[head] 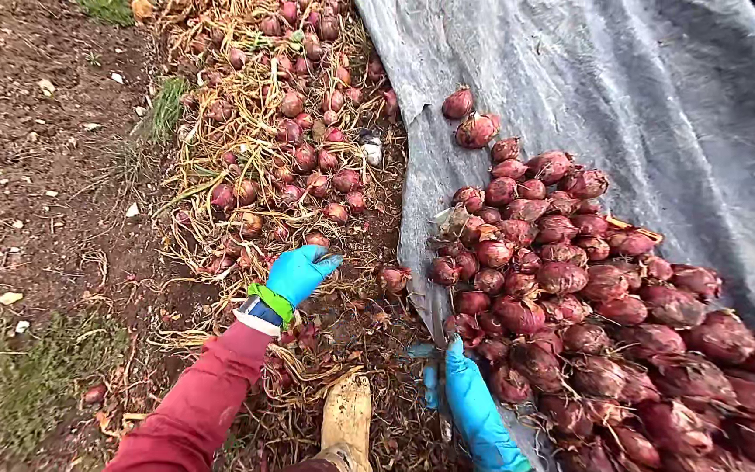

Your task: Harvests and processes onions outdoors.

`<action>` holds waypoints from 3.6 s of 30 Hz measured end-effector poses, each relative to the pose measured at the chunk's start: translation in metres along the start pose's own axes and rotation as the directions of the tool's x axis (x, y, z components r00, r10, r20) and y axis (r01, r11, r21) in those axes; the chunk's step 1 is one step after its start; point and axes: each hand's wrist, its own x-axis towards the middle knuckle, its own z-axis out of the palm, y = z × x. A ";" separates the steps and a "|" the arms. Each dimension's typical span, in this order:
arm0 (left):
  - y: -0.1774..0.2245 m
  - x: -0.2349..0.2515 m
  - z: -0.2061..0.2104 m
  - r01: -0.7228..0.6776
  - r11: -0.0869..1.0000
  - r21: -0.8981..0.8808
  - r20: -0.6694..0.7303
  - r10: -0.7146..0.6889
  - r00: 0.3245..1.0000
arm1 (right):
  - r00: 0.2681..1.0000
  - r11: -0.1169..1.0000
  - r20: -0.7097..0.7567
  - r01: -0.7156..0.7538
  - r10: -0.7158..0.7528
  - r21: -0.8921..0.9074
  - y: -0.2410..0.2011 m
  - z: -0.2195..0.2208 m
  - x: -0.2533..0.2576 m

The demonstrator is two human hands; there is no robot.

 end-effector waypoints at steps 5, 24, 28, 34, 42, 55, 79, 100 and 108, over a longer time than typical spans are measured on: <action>-0.055 0.110 0.054 0.374 0.911 0.175 -0.090 -0.364 0.927 | 0.995 0.992 0.024 -0.099 0.097 0.079 0.024 0.021 0.009; -0.021 0.028 0.079 0.094 0.983 0.159 0.085 -0.109 0.990 | 0.990 0.994 0.098 -0.108 0.105 0.031 0.043 0.021 -0.024; 0.029 -0.051 0.055 -0.103 0.993 -0.049 0.270 0.112 0.956 | 0.938 0.998 0.345 -0.057 0.040 0.041 0.040 0.031 -0.017; 0.026 -0.062 0.037 -0.012 0.992 -0.124 0.684 0.094 0.724 | 0.945 0.981 0.267 0.195 -0.187 -0.003 -0.006 0.058 0.011; 0.081 -0.017 0.013 -0.340 0.913 0.225 0.699 0.093 0.710 | 0.985 0.975 0.090 0.162 -0.149 -0.156 -0.030 0.050 0.029; 0.055 0.101 0.172 -0.426 0.787 0.445 0.421 0.236 0.876 | 0.995 0.994 0.085 -0.055 0.047 0.092 0.036 -0.018 -0.047; 0.051 0.178 0.048 -0.064 0.982 0.180 -0.239 0.106 0.965 | 0.739 0.821 -0.664 0.449 -0.118 0.353 -0.145 -0.077 0.073; 0.033 -0.030 0.013 -0.266 0.938 0.222 0.496 0.127 0.859 | 0.986 0.988 0.074 0.149 -0.146 -0.038 -0.036 0.030 0.001; 0.101 -0.040 0.024 -0.590 0.800 0.111 0.671 0.377 0.639 | 0.968 0.946 0.160 0.228 -0.195 -0.230 -0.060 0.016 0.016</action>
